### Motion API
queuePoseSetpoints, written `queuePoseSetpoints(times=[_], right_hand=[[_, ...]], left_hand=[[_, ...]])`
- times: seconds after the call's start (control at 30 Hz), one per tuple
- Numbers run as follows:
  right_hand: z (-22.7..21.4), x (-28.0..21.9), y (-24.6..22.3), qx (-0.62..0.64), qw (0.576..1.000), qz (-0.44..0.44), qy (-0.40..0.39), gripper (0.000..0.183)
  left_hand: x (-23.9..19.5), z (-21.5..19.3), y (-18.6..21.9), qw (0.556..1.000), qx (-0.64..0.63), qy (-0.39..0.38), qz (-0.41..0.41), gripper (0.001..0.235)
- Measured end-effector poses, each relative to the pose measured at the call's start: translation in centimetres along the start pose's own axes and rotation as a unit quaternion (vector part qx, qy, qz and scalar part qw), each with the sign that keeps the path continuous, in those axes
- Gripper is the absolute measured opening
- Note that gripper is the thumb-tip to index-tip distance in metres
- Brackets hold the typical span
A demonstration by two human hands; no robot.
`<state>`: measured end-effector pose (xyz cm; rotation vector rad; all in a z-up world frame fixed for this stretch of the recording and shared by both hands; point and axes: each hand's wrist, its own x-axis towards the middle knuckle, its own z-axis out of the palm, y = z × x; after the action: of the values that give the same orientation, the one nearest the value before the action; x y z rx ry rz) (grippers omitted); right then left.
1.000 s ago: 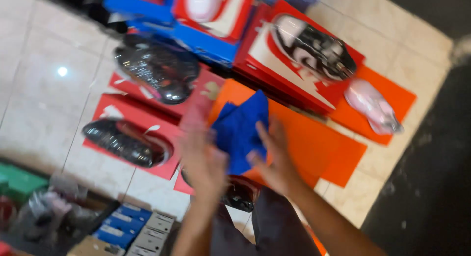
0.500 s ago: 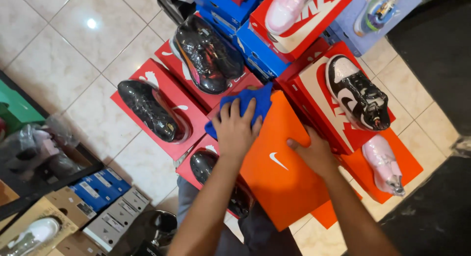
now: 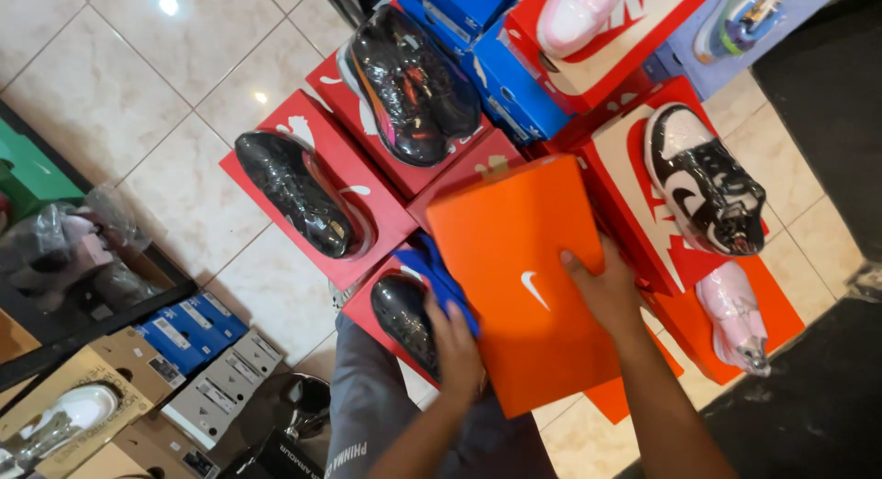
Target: Cleaning shoes with a cloth and organizing them into boxes
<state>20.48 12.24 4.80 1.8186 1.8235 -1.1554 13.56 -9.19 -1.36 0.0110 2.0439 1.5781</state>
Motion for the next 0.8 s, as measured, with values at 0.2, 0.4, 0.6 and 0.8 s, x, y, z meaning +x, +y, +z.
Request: queuePoseSetpoints(times=[0.2, 0.4, 0.6, 0.8], right_hand=[[-1.6, 1.7, -2.2, 0.055, 0.986, -0.154, 0.043, 0.052], [-1.2, 1.5, -2.4, 0.035, 0.992, -0.11, 0.056, 0.064], [-1.0, 1.8, -3.2, 0.036, 0.992, -0.096, 0.072, 0.072], [-0.7, 2.6, -2.6, -0.008, 0.994, -0.099, 0.054, 0.07]], left_hand=[[1.5, 0.1, 4.8, 0.993, 0.005, -0.117, 0.012, 0.057], [11.7, 2.5, 3.8, 0.992, -0.076, -0.052, 0.09, 0.057], [-3.7, 0.3, 1.2, 0.994, -0.06, -0.093, 0.011, 0.056], [0.9, 0.7, 1.9, 0.992, -0.049, -0.114, 0.016, 0.056]])
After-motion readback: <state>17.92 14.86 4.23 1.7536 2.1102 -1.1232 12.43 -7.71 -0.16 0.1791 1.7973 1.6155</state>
